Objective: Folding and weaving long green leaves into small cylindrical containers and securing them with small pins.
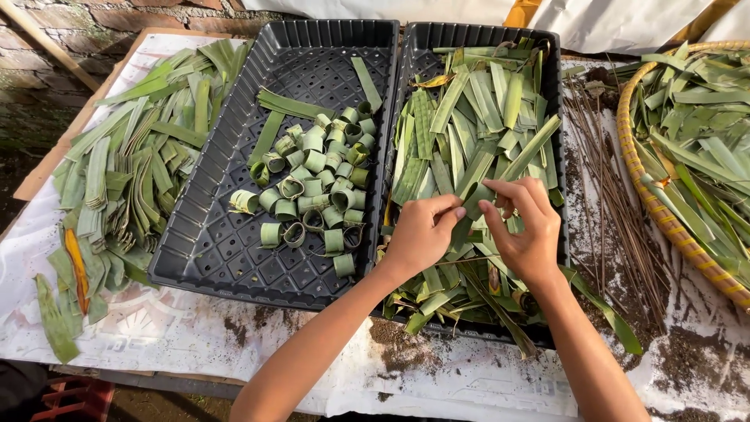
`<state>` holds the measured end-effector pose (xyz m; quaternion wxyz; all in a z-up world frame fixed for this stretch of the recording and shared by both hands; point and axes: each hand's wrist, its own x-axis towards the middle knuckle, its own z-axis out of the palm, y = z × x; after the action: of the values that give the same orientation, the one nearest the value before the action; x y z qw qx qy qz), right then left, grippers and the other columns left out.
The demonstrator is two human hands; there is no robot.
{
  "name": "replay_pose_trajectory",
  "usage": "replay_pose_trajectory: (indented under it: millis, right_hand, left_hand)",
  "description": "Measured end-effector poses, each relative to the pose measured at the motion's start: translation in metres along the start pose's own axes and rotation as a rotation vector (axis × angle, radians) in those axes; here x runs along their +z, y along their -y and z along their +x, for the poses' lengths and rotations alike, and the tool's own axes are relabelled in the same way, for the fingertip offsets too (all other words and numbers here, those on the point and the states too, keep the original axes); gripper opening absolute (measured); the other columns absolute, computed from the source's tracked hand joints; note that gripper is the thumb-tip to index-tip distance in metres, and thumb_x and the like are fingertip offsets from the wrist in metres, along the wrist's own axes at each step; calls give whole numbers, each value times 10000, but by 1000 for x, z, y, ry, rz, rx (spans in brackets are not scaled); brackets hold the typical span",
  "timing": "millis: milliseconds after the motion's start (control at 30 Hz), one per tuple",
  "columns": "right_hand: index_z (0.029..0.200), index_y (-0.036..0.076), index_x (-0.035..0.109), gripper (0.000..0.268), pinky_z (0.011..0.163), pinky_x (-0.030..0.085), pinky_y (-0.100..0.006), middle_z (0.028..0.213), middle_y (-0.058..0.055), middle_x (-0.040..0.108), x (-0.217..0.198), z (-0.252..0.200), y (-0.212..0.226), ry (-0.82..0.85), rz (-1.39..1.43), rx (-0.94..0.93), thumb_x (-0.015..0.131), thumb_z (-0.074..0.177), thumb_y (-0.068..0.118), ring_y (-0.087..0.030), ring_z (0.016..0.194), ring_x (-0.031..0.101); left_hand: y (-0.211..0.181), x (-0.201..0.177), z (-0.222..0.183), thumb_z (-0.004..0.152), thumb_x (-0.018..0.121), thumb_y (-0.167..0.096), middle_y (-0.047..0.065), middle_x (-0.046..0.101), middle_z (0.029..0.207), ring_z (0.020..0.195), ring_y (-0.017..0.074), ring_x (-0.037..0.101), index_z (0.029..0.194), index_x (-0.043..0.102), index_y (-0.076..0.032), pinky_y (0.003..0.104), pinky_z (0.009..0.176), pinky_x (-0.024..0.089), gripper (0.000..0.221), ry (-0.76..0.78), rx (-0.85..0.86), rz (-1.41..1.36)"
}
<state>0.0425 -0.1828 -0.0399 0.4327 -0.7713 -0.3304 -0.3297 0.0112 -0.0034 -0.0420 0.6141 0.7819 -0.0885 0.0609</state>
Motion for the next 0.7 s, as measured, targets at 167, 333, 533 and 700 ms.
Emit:
replay_pose_trajectory:
  millis: [167,333,533,700]
  right_hand:
    - [1109,-30,748,249,612,502,-369,814,-95,641,2,-5,2,17,24,-17,832,874,-25,-209,640,548]
    - [1072,-8,776,261,632,526,-379,849,-105,695,5,-10,4,26,-49,-109,871,830,-20,-225,661,580]
    - [1033,13,777,204,643,561,-395,828,-104,668,7,-12,3,78,-271,-350,791,845,-66,-279,713,631]
    - [1020,16,790,162,654,572,-385,821,-93,674,6,-7,7,74,-279,-356,766,881,-62,-271,741,641]
  left_hand:
    - [-15,-4,-3,1012,544,-22,175,692,662,563,115,550,1014,768,-7,286,535,474,224,-13,-67,-78]
    - [0,-2,3,1017,516,-2,154,695,702,670,106,581,1094,746,26,288,621,530,244,-11,-126,-222]
    - [-4,-4,3,1045,544,-72,151,739,841,802,129,683,1138,724,34,334,740,628,229,8,-301,-549]
    - [-12,-2,0,1019,623,-96,206,758,858,807,195,745,1143,725,60,372,747,649,225,11,-318,-559]
